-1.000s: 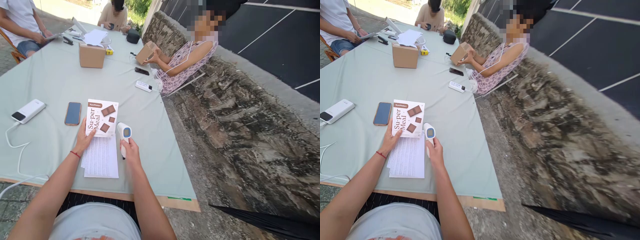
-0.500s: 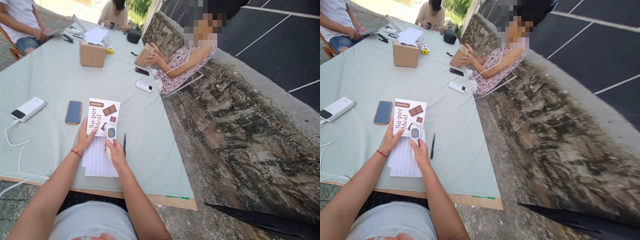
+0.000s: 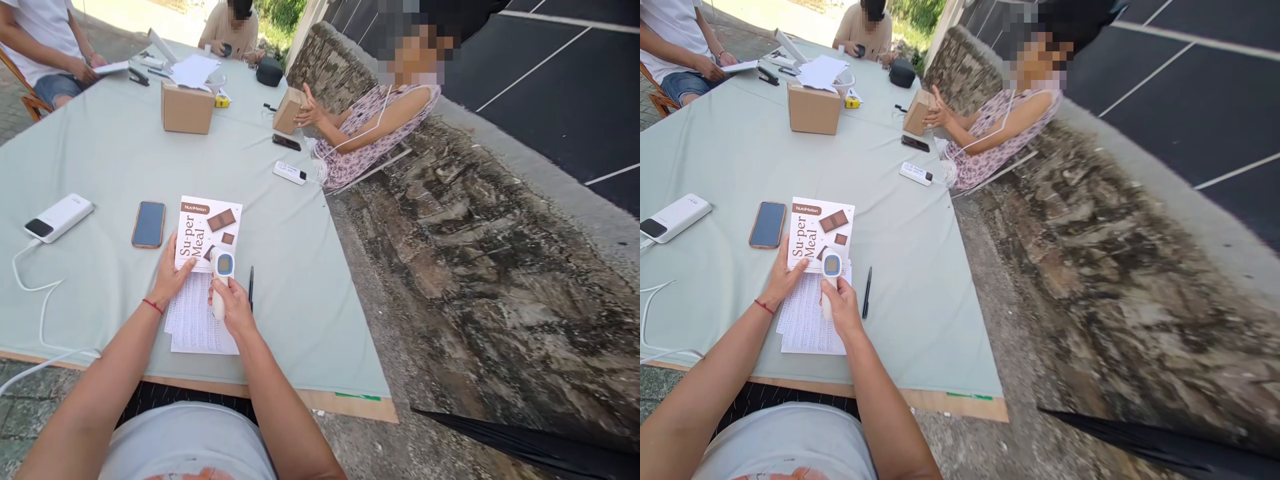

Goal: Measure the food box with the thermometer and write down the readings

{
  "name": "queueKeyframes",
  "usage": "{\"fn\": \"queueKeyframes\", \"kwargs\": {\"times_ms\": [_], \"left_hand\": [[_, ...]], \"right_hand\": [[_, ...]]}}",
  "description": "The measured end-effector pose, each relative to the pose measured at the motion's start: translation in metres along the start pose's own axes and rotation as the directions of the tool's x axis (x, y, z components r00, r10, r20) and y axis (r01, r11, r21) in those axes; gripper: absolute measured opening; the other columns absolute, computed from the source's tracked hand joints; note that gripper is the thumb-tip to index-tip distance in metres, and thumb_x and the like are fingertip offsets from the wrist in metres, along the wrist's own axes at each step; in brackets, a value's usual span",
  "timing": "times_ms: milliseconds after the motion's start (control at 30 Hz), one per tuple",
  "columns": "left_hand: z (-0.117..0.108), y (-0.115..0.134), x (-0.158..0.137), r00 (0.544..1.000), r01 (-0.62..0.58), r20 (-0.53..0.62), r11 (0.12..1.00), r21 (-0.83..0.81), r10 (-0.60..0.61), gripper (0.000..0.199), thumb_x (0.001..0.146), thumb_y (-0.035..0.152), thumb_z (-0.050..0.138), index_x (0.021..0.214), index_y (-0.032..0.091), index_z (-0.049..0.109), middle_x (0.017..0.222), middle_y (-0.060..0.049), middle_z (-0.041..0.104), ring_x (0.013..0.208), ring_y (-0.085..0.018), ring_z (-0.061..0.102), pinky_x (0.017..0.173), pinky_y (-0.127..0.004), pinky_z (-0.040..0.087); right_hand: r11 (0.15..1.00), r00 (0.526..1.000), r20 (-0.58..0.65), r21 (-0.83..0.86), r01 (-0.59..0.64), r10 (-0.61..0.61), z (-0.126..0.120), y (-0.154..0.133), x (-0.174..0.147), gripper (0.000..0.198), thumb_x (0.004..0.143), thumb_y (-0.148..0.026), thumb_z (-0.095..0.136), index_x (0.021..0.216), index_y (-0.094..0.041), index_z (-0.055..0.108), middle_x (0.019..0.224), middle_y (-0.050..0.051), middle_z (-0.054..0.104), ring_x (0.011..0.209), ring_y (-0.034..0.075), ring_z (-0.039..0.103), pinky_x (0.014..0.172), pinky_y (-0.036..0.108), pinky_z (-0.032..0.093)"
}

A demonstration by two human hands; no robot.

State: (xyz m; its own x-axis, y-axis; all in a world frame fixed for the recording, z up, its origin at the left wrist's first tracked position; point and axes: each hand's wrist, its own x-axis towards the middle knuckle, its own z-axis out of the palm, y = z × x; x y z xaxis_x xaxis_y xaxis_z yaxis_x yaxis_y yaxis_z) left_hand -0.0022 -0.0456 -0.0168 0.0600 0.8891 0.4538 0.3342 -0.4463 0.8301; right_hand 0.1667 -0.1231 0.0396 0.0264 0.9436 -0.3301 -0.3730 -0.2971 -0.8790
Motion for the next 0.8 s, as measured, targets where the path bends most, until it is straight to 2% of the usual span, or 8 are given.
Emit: {"fn": "queueKeyframes", "kwargs": {"times_ms": [133,267,600,733,800], "left_hand": [[-0.002,0.007,0.001,1.000,0.024,0.002,0.999,-0.038,-0.023,0.085,0.098,0.062,0.062,0.165,0.021,0.029,0.158,-0.018,0.049,0.142,-0.034,0.052,0.122,-0.055,0.040],[-0.003,0.012,0.002,0.999,0.038,-0.006,0.998,-0.055,-0.038,0.083,0.097,0.061,0.065,0.163,0.021,0.033,0.158,-0.018,0.049,0.144,-0.035,0.050,0.122,-0.056,0.040],[-0.005,0.023,0.008,0.999,0.038,0.004,0.990,-0.136,-0.038,0.080,0.094,0.062,0.068,0.157,0.022,0.041,0.151,-0.016,0.056,0.137,-0.035,0.057,0.117,-0.054,0.046],[-0.006,0.017,0.008,0.997,0.069,0.035,0.986,-0.151,-0.064,0.085,0.091,0.060,0.072,0.159,0.022,0.039,0.149,-0.016,0.057,0.138,-0.036,0.056,0.118,-0.057,0.045],[-0.007,0.010,0.007,0.995,0.091,0.049,0.983,-0.157,-0.085,0.090,0.089,0.060,0.075,0.161,0.022,0.035,0.151,-0.017,0.056,0.140,-0.036,0.055,0.118,-0.058,0.045]], "right_hand": [[0.999,0.999,0.050,0.035,-0.009,0.008,0.002,-0.002,0.000,0.051,0.060,-0.059,0.085,0.080,-0.021,0.057,0.063,-0.004,0.055,0.055,0.013,0.049,0.053,0.028,0.040],[1.000,0.999,0.052,0.018,-0.004,0.003,0.000,-0.013,-0.008,0.052,0.059,-0.056,0.087,0.087,-0.020,0.062,0.064,-0.004,0.056,0.056,0.013,0.049,0.054,0.028,0.040],[0.981,0.981,-0.015,-0.024,0.191,-0.191,-0.022,-0.052,-0.042,0.043,0.070,-0.050,0.084,0.095,-0.020,0.067,0.075,-0.001,0.061,0.065,0.014,0.052,0.062,0.030,0.044],[0.966,0.967,0.020,-0.045,0.253,-0.252,-0.026,-0.057,-0.048,0.038,0.075,-0.050,0.082,0.093,-0.020,0.066,0.076,0.000,0.060,0.067,0.015,0.051,0.063,0.030,0.043],[0.958,0.961,-0.001,-0.081,0.274,-0.275,-0.033,-0.057,-0.045,0.039,0.075,-0.050,0.082,0.094,-0.020,0.067,0.079,0.000,0.062,0.069,0.015,0.052,0.064,0.030,0.044]]}}
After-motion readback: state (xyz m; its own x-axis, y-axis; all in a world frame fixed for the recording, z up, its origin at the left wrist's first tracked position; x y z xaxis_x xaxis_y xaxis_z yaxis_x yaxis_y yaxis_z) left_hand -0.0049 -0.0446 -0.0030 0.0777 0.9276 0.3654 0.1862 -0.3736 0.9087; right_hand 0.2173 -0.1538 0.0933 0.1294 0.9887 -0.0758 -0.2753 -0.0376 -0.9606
